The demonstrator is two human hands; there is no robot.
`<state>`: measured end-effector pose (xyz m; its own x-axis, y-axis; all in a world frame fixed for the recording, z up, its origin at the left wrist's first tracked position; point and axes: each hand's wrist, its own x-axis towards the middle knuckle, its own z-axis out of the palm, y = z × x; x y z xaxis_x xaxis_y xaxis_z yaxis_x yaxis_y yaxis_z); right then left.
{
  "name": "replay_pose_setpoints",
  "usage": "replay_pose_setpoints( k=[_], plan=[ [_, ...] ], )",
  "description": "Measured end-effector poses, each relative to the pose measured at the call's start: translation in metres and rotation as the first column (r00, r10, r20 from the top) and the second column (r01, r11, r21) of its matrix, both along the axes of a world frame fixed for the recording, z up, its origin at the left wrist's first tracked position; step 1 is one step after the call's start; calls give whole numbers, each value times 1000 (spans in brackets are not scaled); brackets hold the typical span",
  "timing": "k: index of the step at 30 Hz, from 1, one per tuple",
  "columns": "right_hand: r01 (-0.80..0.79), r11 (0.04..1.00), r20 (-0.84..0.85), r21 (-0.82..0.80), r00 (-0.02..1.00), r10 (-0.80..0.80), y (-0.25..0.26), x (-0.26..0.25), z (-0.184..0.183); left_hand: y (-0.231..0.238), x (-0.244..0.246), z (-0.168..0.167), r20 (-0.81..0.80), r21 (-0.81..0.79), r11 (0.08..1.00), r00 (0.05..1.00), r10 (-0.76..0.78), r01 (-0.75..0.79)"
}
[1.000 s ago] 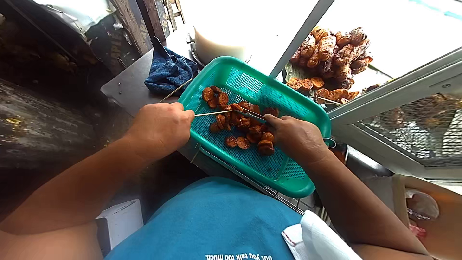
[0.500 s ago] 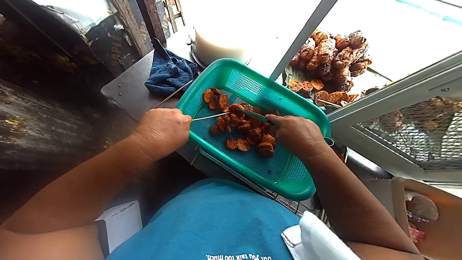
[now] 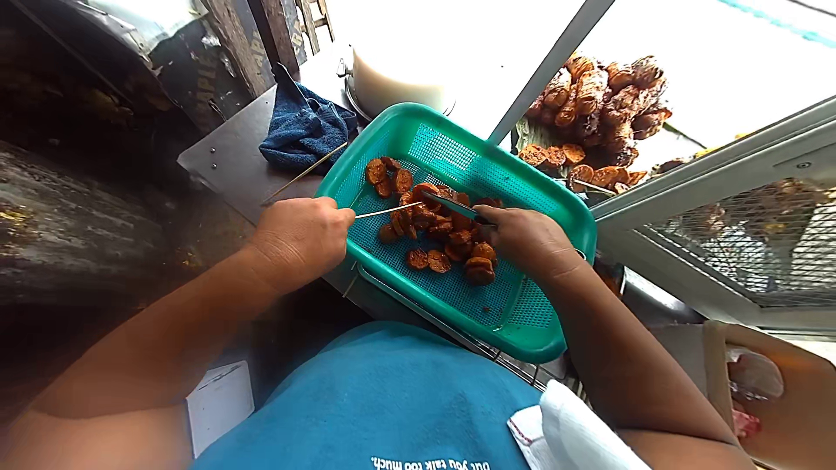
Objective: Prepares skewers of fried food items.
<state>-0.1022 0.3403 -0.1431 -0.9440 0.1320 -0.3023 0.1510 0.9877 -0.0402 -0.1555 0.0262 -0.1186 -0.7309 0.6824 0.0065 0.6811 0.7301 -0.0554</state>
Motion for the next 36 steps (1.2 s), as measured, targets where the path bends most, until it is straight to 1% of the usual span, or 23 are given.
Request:
replay_pose_setpoints(
  k=[2,7,10,12,14,16,19,22,25,29,31,34,36],
  plan=[
    [6,999,-12,-40,1000,-6,8,0,0,-1,1,0,24,-29,1000,1000,-5,6],
    [115,963,11,-244,993,-116,29,2,-15,-9,5,1,63,-54,999,998,-3,6],
    [118,943,40,-311,993,-111,33,3,-20,-10,8,3,66,-60,998,998,-4,8],
    [113,954,61,-278,993,-100,25,6,-13,-10,10,1,49,-36,999,999,-20,22],
    [100,974,53,-203,994,-91,14,9,-8,-11,12,-2,38,-12,999,999,-30,31],
    [81,982,35,-173,997,-76,11,11,-8,-11,13,-5,38,-4,1000,999,-19,19],
    [77,974,35,-212,997,-71,16,15,-7,-12,13,-6,58,-18,1000,998,21,-20],
    [55,991,54,-122,997,-49,15,17,-11,-12,12,-6,97,-54,997,993,65,-60],
    [22,998,0,-51,1000,-22,12,16,-21,-13,11,-5,122,-75,995,990,72,-63],
    [30,998,-36,-50,999,-32,16,12,-23,-14,8,0,145,-130,989,985,94,-75],
    [50,998,-56,-24,997,-51,12,16,-20,-14,7,0,154,-148,986,982,105,-82],
    [69,998,-61,2,996,-68,5,22,-16,-17,7,-3,160,-128,988,981,108,-88],
    [45,998,-24,-31,999,-46,8,17,-14,-18,8,-3,160,-110,990,982,103,-86]
  ],
)
